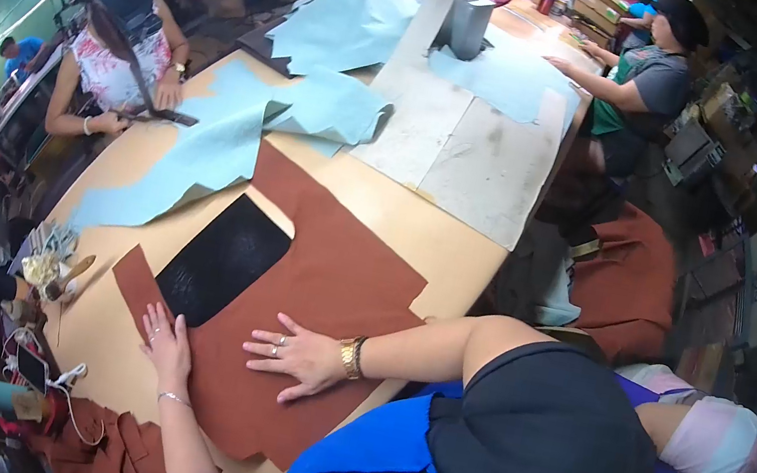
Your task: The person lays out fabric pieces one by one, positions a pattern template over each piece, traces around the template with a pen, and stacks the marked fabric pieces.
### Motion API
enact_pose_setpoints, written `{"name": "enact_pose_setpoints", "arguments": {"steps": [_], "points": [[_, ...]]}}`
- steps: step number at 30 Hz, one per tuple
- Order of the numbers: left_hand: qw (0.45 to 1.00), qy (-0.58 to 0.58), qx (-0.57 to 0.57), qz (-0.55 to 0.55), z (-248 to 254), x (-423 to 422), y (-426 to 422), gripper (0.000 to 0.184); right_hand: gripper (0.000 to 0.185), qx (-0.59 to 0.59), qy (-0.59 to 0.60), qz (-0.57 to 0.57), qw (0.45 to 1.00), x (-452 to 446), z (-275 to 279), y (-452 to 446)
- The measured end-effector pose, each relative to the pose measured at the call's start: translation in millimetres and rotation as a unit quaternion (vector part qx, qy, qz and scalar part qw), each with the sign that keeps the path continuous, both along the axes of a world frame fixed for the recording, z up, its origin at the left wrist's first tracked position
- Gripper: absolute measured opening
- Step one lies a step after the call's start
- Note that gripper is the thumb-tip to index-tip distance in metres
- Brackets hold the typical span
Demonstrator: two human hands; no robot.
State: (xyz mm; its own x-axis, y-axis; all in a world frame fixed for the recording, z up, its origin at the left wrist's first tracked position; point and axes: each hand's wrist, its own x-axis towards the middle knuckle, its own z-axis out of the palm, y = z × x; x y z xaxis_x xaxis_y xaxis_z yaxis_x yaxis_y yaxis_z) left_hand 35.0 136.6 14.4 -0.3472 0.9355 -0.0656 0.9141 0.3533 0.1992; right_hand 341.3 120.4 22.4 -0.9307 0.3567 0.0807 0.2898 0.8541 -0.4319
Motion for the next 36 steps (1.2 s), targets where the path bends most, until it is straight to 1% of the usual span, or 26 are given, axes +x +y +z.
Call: {"name": "enact_pose_setpoints", "arguments": {"steps": [1, 3, 4, 7, 9, 10, 11, 12, 13, 14, 15, 16, 17, 18, 19, 20, 21, 23, 25, 27, 30, 33, 36], "points": [[0.999, 0.016, -0.027, 0.008, 1.2, -1.5, 2.4, 0.063, 0.079, -0.006, -0.002, 0.0, 1.0, 0.7, 0.9, 0.4], [0.998, 0.038, -0.038, 0.015, 1.3, -2.0, 3.4, 0.064, 0.082, -0.021, -0.01, 0.0, 1.0, 2.1, 5.0, -2.4], [0.998, 0.048, -0.043, 0.02, 3.9, 3.0, 3.9, 0.065, 0.086, -0.029, 0.035, 0.0, 0.999, 2.6, 3.2, -3.8], [0.997, 0.049, -0.036, 0.036, 13.2, 15.8, 4.4, 0.068, 0.088, -0.024, 0.042, 0.001, 0.999, 4.2, -3.2, -4.9], [0.998, 0.04, -0.02, 0.035, 17.9, 21.2, 6.4, 0.07, 0.09, -0.018, 0.031, -0.001, 0.999, 3.8, -6.8, -5.4], [0.998, 0.039, -0.02, 0.042, 17.0, 20.0, 4.9, 0.071, 0.09, -0.011, -0.009, 0.005, 1.0, 5.9, 3.5, -5.7], [0.999, 0.017, 0.018, 0.025, 5.6, 11.1, 6.2, 0.073, 0.089, -0.003, -0.012, 0.009, 1.0, 7.7, 0.5, -8.0], [0.999, 0.014, 0.048, 0.008, 3.3, 8.9, 7.8, 0.069, 0.089, -0.006, -0.003, 0.009, 1.0, 11.5, -1.0, -12.1], [0.993, 0.008, 0.11, -0.028, -17.1, -6.9, 13.8, 0.061, 0.087, 0.003, 0.009, 0.008, 1.0, 16.1, -1.6, -16.0], [0.991, -0.032, 0.124, -0.044, -12.9, -8.8, 14.8, 0.055, 0.086, 0.0, -0.004, 0.017, 1.0, 20.6, 10.4, -17.5], [0.984, -0.053, 0.16, -0.061, -34.1, -28.6, 20.4, 0.054, 0.083, -0.002, -0.009, 0.013, 1.0, 22.2, 9.6, -19.5], [0.978, -0.083, 0.175, -0.078, -36.4, -38.9, 20.1, 0.054, 0.082, 0.003, -0.004, 0.014, 1.0, 22.1, 9.3, -19.2], [0.977, -0.109, 0.171, -0.061, -33.6, -43.8, 17.4, 0.052, 0.082, 0.003, -0.02, 0.014, 1.0, 20.4, 14.3, -19.0], [0.988, -0.081, 0.129, -0.015, -29.6, -44.1, 15.7, 0.049, 0.079, -0.005, -0.013, 0.005, 1.0, 16.8, 9.9, -21.3], [0.983, -0.094, 0.154, -0.029, -39.4, -55.3, 16.6, 0.046, 0.072, 0.002, 0.023, -0.006, 1.0, 14.7, 10.7, -23.4], [0.992, -0.068, 0.103, 0.006, -11.9, -39.3, 12.3, 0.043, 0.06, 0.006, 0.042, 0.006, 0.999, 11.1, 13.2, -22.7], [0.994, -0.055, 0.098, -0.011, -10.5, -43.0, 13.0, 0.041, 0.049, 0.012, 0.061, 0.013, 0.998, 7.8, 14.9, -21.6], [0.997, -0.014, 0.075, -0.021, -15.0, -44.4, 15.3, 0.041, 0.032, 0.007, 0.075, 0.027, 0.997, 0.7, 9.1, -22.7], [0.998, 0.013, 0.067, -0.003, -20.4, -41.2, 15.6, 0.042, 0.019, 0.009, 0.092, 0.027, 0.995, -4.5, 3.1, -21.6], [0.998, 0.033, 0.054, 0.011, -25.0, -36.9, 17.1, 0.043, 0.014, 0.016, 0.111, 0.018, 0.994, -9.1, -3.0, -21.9], [0.998, 0.055, 0.023, 0.028, -18.8, -31.7, 16.9, 0.046, 0.015, 0.028, 0.096, -0.006, 0.995, -11.7, -3.2, -25.0], [0.996, 0.074, -0.006, 0.049, -7.3, -25.1, 19.6, 0.05, 0.015, 0.021, 0.111, 0.032, 0.993, -9.2, -1.9, -24.6], [0.994, 0.084, -0.018, 0.064, -12.2, -20.5, 22.6, 0.055, 0.016, -0.008, 0.107, 0.046, 0.993, -4.8, 3.8, -26.2]]}}
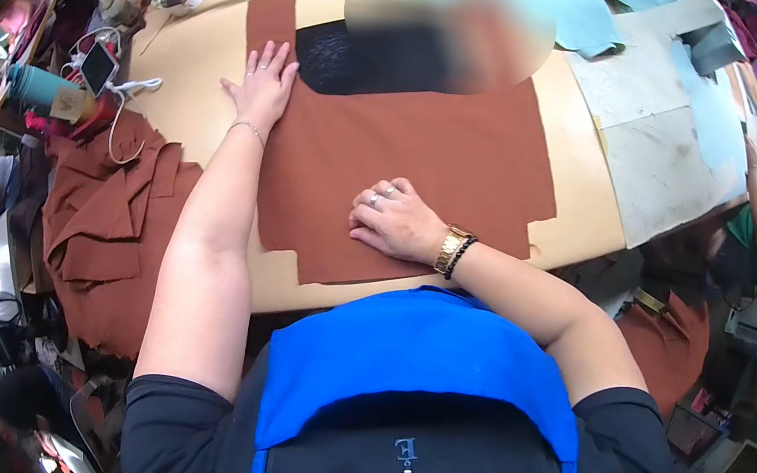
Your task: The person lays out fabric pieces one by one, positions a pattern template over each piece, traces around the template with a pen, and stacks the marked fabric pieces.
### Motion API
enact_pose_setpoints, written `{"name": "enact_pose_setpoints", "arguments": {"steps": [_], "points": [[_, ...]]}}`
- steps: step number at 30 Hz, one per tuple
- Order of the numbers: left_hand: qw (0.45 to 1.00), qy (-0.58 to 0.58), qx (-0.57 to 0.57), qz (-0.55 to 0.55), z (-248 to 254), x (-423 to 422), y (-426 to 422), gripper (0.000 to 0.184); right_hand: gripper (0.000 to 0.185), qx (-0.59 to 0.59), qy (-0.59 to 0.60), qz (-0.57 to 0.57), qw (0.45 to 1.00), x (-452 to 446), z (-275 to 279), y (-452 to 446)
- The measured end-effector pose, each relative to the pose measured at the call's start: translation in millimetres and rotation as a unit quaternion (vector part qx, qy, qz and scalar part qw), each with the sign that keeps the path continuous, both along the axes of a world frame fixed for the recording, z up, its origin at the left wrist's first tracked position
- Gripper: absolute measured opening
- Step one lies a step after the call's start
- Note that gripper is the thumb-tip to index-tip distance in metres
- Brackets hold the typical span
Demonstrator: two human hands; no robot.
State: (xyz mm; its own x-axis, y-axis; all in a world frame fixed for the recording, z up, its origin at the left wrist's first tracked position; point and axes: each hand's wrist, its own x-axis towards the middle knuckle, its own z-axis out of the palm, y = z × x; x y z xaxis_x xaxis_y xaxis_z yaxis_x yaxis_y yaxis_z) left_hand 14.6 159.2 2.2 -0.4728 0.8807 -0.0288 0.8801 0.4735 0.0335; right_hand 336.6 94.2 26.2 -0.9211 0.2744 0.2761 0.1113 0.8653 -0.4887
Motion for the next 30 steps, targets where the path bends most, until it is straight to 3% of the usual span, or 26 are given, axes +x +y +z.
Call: {"name": "enact_pose_setpoints", "arguments": {"steps": [4, 8, 11, 14, 17, 21, 24, 26, 29, 30], "points": [[0.999, -0.031, 0.021, 0.019, -2.2, 7.6, -3.8, 0.064, 0.025, -0.016, -0.02, -0.002, 1.0, 34.4, 11.0, 6.2], [0.989, -0.051, 0.113, -0.08, 18.2, 50.3, -69.9, 0.083, 0.036, 0.054, -0.013, -0.288, 0.956, 111.2, 28.0, 43.6], [0.99, -0.039, 0.033, -0.128, 45.5, 92.8, -134.9, 0.095, 0.044, 0.059, -0.031, -0.501, 0.863, 168.1, -0.4, 58.3], [0.99, -0.073, 0.004, -0.121, 46.7, 118.7, -174.1, 0.098, 0.037, 0.031, -0.068, -0.496, 0.865, 181.3, 13.0, 62.4], [0.992, -0.07, -0.009, -0.102, 36.5, 129.7, -189.9, 0.1, 0.03, -0.042, -0.012, -0.466, 0.884, 183.2, -1.4, 76.2], [0.993, -0.065, 0.005, -0.094, 33.9, 136.6, -193.8, 0.101, 0.025, -0.209, 0.005, -0.469, 0.858, 187.1, -2.3, 92.7], [0.993, -0.07, 0.008, -0.096, 32.0, 138.2, -193.0, 0.101, 0.03, -0.165, 0.001, -0.45, 0.877, 205.3, 4.2, 99.7], [0.994, -0.061, 0.007, -0.091, 33.6, 139.1, -193.1, 0.101, 0.039, 0.011, 0.013, -0.537, 0.843, 237.2, 12.8, 106.0], [0.994, -0.047, 0.024, -0.1, 37.0, 145.3, -195.0, 0.1, 0.063, 0.287, 0.025, -0.634, 0.717, 303.0, 20.0, 115.1], [0.991, -0.063, 0.025, -0.112, 43.1, 153.3, -194.7, 0.099, 0.069, 0.291, 0.014, -0.7, 0.652, 332.3, 11.5, 119.6]]}}
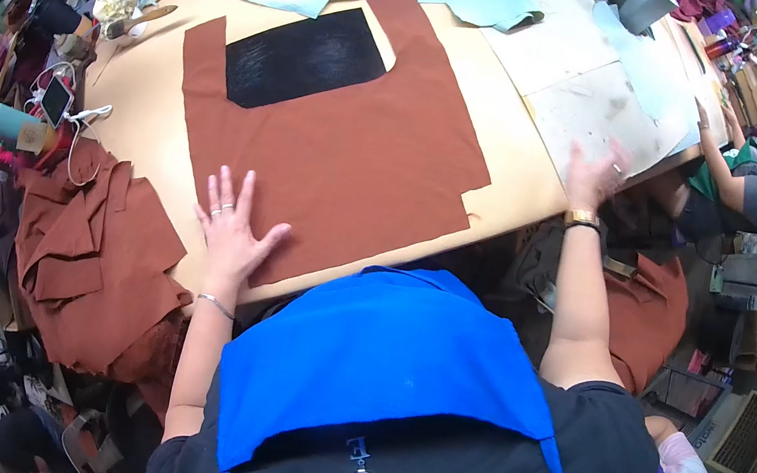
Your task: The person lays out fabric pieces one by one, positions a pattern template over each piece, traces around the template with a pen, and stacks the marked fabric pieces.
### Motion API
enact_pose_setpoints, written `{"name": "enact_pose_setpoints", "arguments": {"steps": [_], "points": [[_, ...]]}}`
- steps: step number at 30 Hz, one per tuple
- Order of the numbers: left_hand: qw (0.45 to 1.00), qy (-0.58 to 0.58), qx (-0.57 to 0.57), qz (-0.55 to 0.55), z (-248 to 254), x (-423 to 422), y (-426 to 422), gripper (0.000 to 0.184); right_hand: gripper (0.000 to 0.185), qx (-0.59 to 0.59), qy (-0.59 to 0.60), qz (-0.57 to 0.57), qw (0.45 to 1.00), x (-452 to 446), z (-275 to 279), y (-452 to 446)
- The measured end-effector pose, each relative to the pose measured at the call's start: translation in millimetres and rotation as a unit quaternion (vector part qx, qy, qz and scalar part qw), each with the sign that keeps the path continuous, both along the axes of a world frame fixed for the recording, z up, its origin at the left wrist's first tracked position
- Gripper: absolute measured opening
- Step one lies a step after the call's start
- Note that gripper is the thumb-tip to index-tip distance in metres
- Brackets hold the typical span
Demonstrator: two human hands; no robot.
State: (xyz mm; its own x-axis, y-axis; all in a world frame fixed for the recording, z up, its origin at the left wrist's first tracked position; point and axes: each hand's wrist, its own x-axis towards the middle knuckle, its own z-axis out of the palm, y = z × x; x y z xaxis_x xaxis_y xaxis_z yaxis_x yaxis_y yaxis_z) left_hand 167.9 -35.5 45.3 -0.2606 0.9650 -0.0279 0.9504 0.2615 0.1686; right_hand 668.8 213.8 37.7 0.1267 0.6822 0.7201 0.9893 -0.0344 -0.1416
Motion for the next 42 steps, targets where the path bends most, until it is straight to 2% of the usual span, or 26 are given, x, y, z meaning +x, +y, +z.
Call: {"name": "enact_pose_setpoints", "arguments": {"steps": [2, 3, 5, 6, 7, 9, 10, 12, 13, 15, 16, 17, 18, 22, 25, 26, 28, 30, 31, 32, 34, 37, 38, 39, 41, 42], "points": [[0.999, -0.014, -0.017, -0.028, 1.8, 18.6, -0.1, 0.099, 0.079, 0.011, 0.225, -0.084, 0.971, 52.9, -30.3, 15.4], [0.999, -0.021, -0.026, -0.041, 2.1, 26.2, -1.1, 0.099, 0.083, 0.005, 0.429, -0.076, 0.9, 70.3, -40.9, 23.5], [0.998, -0.033, -0.032, -0.043, -2.4, 32.9, -2.9, 0.1, 0.088, -0.021, 0.641, -0.042, 0.766, 79.6, -34.3, 20.1], [0.998, -0.034, -0.03, -0.042, -4.7, 34.2, -4.2, 0.1, 0.079, -0.029, 0.651, -0.068, 0.755, 77.0, -25.1, 15.1], [0.998, -0.036, -0.027, -0.042, -6.4, 35.1, -5.1, 0.1, 0.065, -0.102, 0.681, 0.029, 0.725, 89.9, -20.0, 11.2], [0.998, -0.042, -0.03, -0.041, -5.9, 35.1, -5.6, 0.1, 0.05, -0.106, 0.74, 0.087, 0.658, 114.9, -29.3, 20.5], [0.998, -0.042, -0.03, -0.042, -6.0, 34.7, -5.9, 0.1, 0.044, -0.124, 0.738, 0.128, 0.651, 110.6, -7.8, 15.9], [0.998, -0.041, -0.031, -0.044, -4.7, 33.5, -6.1, 0.1, 0.041, -0.097, 0.694, 0.196, 0.686, 115.5, 31.9, 21.3], [0.998, -0.042, -0.028, -0.043, -6.2, 32.6, -6.7, 0.101, 0.042, -0.087, 0.65, 0.145, 0.741, 108.7, 69.6, 18.4], [0.998, -0.045, -0.022, -0.047, -10.2, 30.5, -7.1, 0.101, 0.04, -0.071, 0.596, 0.191, 0.777, 105.9, 136.1, 13.6], [0.997, -0.063, -0.022, -0.038, -10.2, 28.5, -7.1, 0.1, 0.039, -0.046, 0.523, 0.208, 0.825, 80.9, 177.5, -0.7], [0.996, -0.082, -0.021, -0.03, -9.6, 26.5, -6.2, 0.098, 0.04, -0.057, 0.544, 0.246, 0.8, 89.3, 204.4, -0.4], [0.994, -0.101, -0.02, -0.023, -8.9, 25.7, -3.7, 0.097, 0.042, -0.055, 0.499, 0.282, 0.818, 107.3, 223.0, 2.1], [0.973, -0.226, 0.038, -0.026, 12.2, 24.8, 20.8, 0.085, 0.043, -0.062, 0.431, 0.332, 0.837, 13.9, 315.8, -48.7], [0.865, -0.482, 0.12, -0.068, 14.6, 29.5, 55.7, 0.083, 0.04, -0.103, 0.407, 0.394, 0.817, -39.1, 335.9, -61.9], [0.824, -0.556, 0.097, -0.05, 19.5, 34.3, 66.5, 0.083, 0.039, -0.121, 0.398, 0.422, 0.806, -55.9, 336.4, -63.8], [0.721, -0.691, 0.051, -0.016, 32.7, 45.4, 88.8, 0.084, 0.037, -0.133, 0.519, 0.438, 0.722, -98.2, 327.5, -64.0], [0.564, -0.825, 0.011, 0.029, 18.3, 53.0, 113.1, 0.086, 0.036, -0.144, 0.581, 0.452, 0.661, -137.9, 315.2, -63.0], [0.475, -0.879, -0.009, 0.049, 13.3, 55.8, 118.0, 0.087, 0.036, -0.182, 0.609, 0.479, 0.605, -142.3, 305.9, -53.9], [0.444, -0.895, -0.015, 0.027, 35.6, 57.7, 112.1, 0.087, 0.037, -0.221, 0.634, 0.498, 0.549, -146.7, 296.7, -44.8], [0.38, -0.925, -0.026, -0.019, 75.7, 56.9, 99.9, 0.088, 0.037, -0.239, 0.614, 0.532, 0.532, -158.9, 272.6, -29.0], [0.417, -0.908, 0.036, 0.001, 46.3, 33.9, 96.5, 0.086, 0.038, -0.26, 0.616, 0.534, 0.517, -169.6, 240.7, -18.9], [0.41, -0.91, 0.055, 0.017, 21.8, 17.9, 93.8, 0.082, 0.039, -0.265, 0.623, 0.526, 0.515, -170.5, 230.4, -17.4], [0.437, -0.887, 0.141, 0.048, 18.5, 6.6, 80.3, 0.074, 0.04, -0.27, 0.62, 0.517, 0.524, -168.8, 220.9, -16.3], [0.537, -0.786, 0.269, 0.146, 1.7, -23.1, 57.5, 0.061, 0.044, -0.28, 0.616, 0.497, 0.544, -158.4, 198.9, -14.0], [0.549, -0.771, 0.289, 0.141, 1.0, -38.6, 37.7, 0.059, 0.047, -0.289, 0.557, 0.516, 0.584, -144.5, 179.5, -1.4]]}}
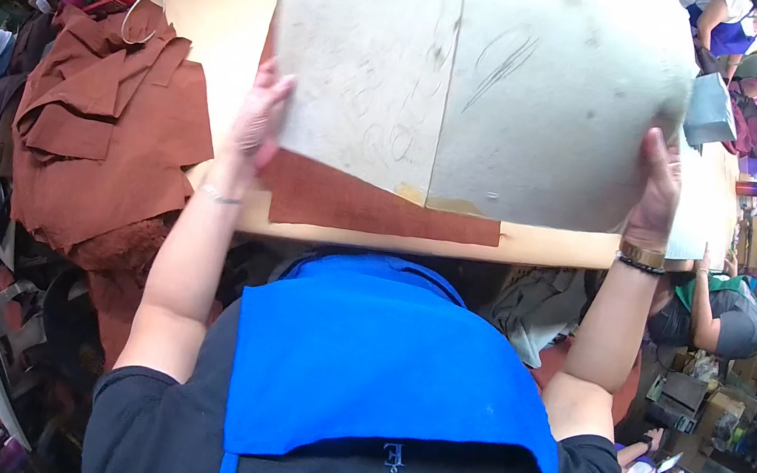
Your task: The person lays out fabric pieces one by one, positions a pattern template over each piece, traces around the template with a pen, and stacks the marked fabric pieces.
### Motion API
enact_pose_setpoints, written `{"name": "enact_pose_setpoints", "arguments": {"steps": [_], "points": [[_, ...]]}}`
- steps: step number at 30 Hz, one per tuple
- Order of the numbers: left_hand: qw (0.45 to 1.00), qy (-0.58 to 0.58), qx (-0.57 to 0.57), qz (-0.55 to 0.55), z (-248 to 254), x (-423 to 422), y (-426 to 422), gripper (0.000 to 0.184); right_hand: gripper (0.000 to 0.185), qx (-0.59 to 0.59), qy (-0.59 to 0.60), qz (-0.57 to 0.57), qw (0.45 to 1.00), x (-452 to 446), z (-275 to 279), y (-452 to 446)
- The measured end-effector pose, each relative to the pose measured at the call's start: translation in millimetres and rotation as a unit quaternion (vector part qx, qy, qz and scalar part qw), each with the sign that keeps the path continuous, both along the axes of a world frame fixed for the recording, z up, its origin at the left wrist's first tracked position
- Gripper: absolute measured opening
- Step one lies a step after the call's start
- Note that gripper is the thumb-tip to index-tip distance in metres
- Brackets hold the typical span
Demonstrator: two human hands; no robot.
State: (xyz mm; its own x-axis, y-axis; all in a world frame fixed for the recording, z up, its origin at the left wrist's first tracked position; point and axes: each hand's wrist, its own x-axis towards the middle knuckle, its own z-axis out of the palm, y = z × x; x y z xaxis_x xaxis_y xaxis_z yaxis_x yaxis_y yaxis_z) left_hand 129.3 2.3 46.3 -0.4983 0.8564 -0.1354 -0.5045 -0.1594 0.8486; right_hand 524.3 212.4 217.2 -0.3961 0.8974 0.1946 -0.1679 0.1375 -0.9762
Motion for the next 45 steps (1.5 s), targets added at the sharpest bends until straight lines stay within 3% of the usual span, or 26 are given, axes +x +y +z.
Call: {"name": "enact_pose_setpoints", "arguments": {"steps": [2, 5, 7, 12, 16, 19, 25, 30, 37, 40, 43, 45], "points": [[0.998, 0.028, -0.034, 0.038, -2.2, -22.9, -38.9, 0.057, 0.059, -0.029, -0.063, 0.023, 0.997, 3.6, -33.3, -0.7], [0.98, 0.142, -0.136, -0.026, -11.3, -35.6, -76.5, 0.054, 0.067, -0.063, -0.098, 0.063, 0.991, 2.4, -100.0, -8.0], [0.96, 0.16, -0.218, -0.068, -10.8, -26.2, -89.8, 0.054, 0.068, -0.163, -0.098, 0.038, 0.981, 2.4, -138.1, -16.8], [0.937, 0.198, -0.273, -0.088, -16.0, -25.0, -93.7, 0.056, 0.075, -0.174, -0.185, 0.028, 0.967, 13.9, -196.5, -12.7], [0.925, 0.26, -0.272, -0.055, -27.8, -27.6, -92.2, 0.047, 0.081, -0.11, -0.213, -0.01, 0.971, 3.5, -188.4, -20.0], [0.861, 0.386, -0.327, -0.052, -20.9, -27.0, -88.1, 0.046, 0.085, -0.113, -0.217, -0.012, 0.969, 1.6, -184.2, -23.1], [0.786, 0.476, -0.393, -0.024, 2.9, -14.2, -75.4, 0.056, 0.083, -0.128, -0.215, -0.028, 0.968, 3.9, -188.0, -24.5], [0.787, 0.471, -0.396, -0.032, 4.2, -11.9, -74.2, 0.058, 0.082, -0.14, -0.228, -0.032, 0.963, 0.4, -183.6, -24.2], [0.738, 0.524, -0.422, -0.051, 10.1, -12.1, -69.9, 0.057, 0.084, -0.101, -0.269, -0.028, 0.958, 7.3, -202.1, -10.4], [0.693, 0.567, -0.44, -0.064, 15.7, -11.4, -67.0, 0.055, 0.074, 0.007, -0.358, -0.032, 0.933, 16.6, -230.2, 9.2], [0.655, 0.581, -0.473, -0.096, 26.8, -11.0, -61.2, 0.055, 0.064, -0.012, -0.527, 0.009, 0.85, 7.6, -162.7, 7.6], [0.666, 0.573, -0.467, -0.099, 18.4, -17.4, -62.2, 0.05, 0.061, -0.053, -0.487, 0.028, 0.872, 19.4, -172.1, 19.3]]}}
